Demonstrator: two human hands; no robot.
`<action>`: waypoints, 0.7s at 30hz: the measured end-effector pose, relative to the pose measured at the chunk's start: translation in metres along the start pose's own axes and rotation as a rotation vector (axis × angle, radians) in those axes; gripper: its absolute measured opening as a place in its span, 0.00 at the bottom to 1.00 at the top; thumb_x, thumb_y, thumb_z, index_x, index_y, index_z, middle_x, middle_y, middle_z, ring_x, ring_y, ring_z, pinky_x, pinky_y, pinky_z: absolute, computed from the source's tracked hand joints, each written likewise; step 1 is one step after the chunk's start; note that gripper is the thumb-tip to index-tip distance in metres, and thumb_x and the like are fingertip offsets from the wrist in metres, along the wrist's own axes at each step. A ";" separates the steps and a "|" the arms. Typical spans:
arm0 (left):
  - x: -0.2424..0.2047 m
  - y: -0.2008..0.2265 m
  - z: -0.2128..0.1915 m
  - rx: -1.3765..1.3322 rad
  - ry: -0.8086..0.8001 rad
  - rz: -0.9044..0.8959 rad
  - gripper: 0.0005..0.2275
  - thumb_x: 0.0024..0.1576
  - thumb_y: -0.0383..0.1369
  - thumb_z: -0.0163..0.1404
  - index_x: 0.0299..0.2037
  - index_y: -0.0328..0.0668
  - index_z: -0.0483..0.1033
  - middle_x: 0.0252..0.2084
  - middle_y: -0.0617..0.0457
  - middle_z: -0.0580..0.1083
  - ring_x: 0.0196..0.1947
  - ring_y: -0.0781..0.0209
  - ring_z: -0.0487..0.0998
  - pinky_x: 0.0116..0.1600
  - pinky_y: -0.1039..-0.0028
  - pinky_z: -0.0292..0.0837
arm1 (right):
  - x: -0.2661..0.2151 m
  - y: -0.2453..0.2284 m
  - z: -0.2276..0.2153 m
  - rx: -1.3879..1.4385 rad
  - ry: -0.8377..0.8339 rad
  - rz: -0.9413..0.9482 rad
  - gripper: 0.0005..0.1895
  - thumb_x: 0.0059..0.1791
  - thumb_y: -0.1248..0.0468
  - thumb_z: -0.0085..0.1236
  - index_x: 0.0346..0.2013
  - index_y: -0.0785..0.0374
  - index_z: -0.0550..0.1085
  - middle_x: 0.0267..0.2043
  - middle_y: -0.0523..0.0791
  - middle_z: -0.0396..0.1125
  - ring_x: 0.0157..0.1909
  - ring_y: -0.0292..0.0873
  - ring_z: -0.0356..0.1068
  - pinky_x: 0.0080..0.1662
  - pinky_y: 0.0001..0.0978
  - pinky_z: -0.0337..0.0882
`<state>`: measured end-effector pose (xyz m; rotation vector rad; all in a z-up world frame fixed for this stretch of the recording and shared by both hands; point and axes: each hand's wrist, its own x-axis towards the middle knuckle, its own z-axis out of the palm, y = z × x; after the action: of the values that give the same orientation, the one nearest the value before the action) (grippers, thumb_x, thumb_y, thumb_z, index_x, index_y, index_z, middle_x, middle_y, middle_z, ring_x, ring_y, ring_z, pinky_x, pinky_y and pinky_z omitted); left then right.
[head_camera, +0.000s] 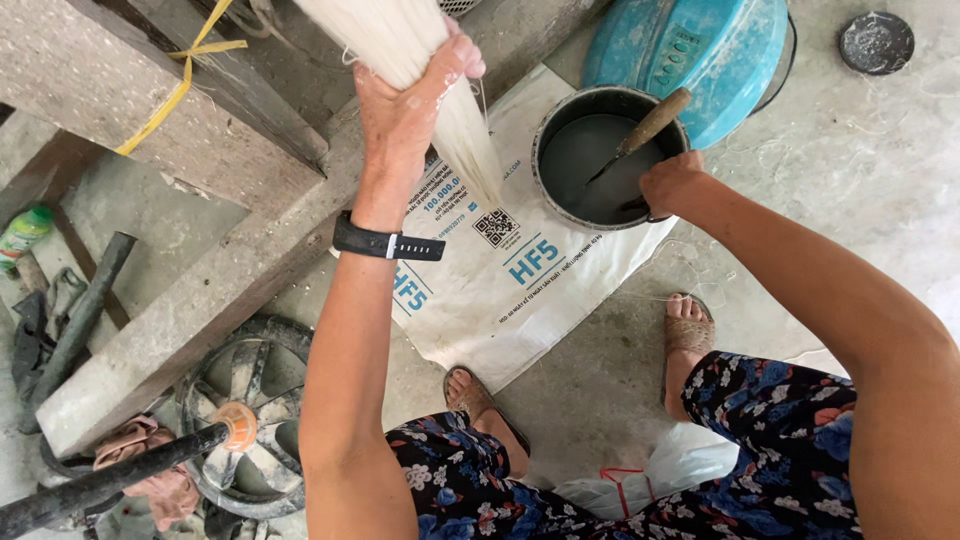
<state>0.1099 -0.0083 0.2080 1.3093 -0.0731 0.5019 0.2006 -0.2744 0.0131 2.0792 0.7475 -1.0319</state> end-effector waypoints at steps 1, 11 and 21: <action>0.000 0.000 -0.001 0.000 -0.004 0.000 0.04 0.56 0.25 0.57 0.35 0.31 0.75 0.27 0.48 0.73 0.28 0.60 0.76 0.40 0.68 0.75 | 0.000 0.000 0.000 0.004 0.001 0.001 0.23 0.55 0.50 0.47 0.66 0.44 0.70 0.65 0.34 0.67 0.65 0.43 0.69 0.53 0.42 0.72; -0.003 0.004 0.002 0.076 0.001 -0.004 0.06 0.55 0.29 0.58 0.33 0.36 0.74 0.28 0.50 0.74 0.29 0.62 0.77 0.41 0.72 0.75 | 0.004 -0.002 0.003 -0.045 0.015 -0.001 0.18 0.56 0.52 0.46 0.60 0.41 0.75 0.61 0.33 0.71 0.59 0.41 0.71 0.46 0.40 0.70; -0.002 0.003 0.010 0.009 0.002 -0.060 0.06 0.55 0.26 0.57 0.34 0.32 0.73 0.27 0.49 0.69 0.28 0.59 0.73 0.40 0.68 0.72 | 0.002 -0.002 0.003 -0.025 0.018 -0.006 0.18 0.55 0.57 0.47 0.59 0.44 0.76 0.60 0.35 0.71 0.60 0.42 0.72 0.46 0.39 0.72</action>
<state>0.1097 -0.0174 0.2128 1.3164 -0.0301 0.4529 0.1990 -0.2752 0.0098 2.0685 0.7723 -1.0032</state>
